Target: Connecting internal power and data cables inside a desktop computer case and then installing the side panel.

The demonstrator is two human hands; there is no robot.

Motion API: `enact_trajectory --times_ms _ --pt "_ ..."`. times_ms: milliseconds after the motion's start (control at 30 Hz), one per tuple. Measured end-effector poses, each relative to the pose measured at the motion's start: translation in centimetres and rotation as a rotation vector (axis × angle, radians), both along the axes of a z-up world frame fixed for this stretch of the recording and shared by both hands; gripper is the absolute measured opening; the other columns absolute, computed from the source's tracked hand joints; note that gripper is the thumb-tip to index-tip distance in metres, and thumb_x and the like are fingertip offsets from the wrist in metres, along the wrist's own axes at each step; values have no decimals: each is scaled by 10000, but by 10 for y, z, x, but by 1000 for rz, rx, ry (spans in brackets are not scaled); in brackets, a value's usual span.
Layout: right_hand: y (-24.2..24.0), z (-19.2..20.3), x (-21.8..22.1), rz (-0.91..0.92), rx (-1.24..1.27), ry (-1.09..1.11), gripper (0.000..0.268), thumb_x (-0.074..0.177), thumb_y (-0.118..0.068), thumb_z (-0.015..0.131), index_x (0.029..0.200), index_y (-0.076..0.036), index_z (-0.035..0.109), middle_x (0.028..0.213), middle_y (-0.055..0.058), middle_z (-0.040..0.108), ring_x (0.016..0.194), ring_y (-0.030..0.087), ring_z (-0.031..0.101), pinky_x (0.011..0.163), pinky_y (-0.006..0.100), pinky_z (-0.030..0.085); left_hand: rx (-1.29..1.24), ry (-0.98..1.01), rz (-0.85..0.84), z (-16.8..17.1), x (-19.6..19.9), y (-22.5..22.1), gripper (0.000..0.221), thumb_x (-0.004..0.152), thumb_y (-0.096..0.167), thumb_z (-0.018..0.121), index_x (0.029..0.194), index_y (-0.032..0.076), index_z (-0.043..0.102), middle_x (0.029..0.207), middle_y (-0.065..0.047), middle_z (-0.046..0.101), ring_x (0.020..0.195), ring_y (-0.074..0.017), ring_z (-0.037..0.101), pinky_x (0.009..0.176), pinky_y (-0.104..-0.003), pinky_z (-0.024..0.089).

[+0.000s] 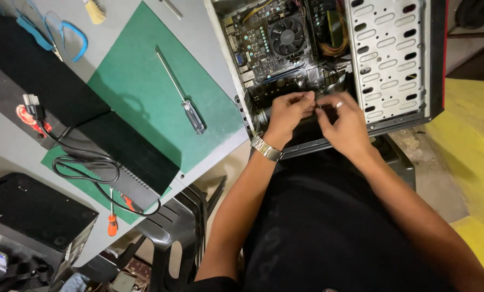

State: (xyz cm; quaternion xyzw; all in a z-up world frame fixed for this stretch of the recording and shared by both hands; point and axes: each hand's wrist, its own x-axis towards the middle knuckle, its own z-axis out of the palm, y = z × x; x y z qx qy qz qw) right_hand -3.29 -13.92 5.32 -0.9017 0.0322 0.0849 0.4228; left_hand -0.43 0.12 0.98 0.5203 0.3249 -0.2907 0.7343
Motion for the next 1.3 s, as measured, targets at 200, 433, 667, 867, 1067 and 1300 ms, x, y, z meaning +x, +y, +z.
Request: enact_trajectory --times_ms 200,433,667,867,1067,1300 --pt "-5 1 1 -18 58 64 80 1013 -49 757 1082 -8 753 960 152 727 959 337 729 818 416 568 41 -71 -63 -4 -6 1 444 945 243 770 1132 -151 685 931 -262 733 860 -295 737 758 -394 640" --pt "-6 -1 4 -152 255 257 60 1046 -50 710 1066 -1 682 877 124 725 881 222 715 806 372 540 191 -282 -210 21 6 10 340 980 211 713 1138 -90 719 976 -274 730 901 -297 741 769 -413 628" --pt "-10 -2 5 -81 205 272 68 1048 -21 693 1087 33 683 916 198 724 857 272 720 769 410 547 195 -301 -212 20 7 5 301 987 181 694 1147 -72 721 989 -256 721 866 -277 738 750 -396 632" --pt "-8 1 8 -128 267 239 110 1048 13 672 1128 85 649 949 222 714 856 260 707 775 407 550 96 -223 -92 2 8 -1 289 938 122 725 1120 -101 718 916 -243 694 802 -252 715 707 -359 613" --pt "-5 -12 5 -130 22 239 111 1038 -74 703 1091 4 761 890 184 747 789 325 738 655 406 558 200 -326 -344 18 18 10 272 979 172 687 1145 -38 742 986 -230 726 883 -265 740 735 -411 616" --pt "0 -7 7 -158 -10 217 139 1042 -88 696 1084 29 758 886 237 734 833 439 717 664 487 549 316 -385 -616 48 31 18 400 1016 323 622 1162 -40 711 1047 -237 748 1048 -381 727 878 -489 594"
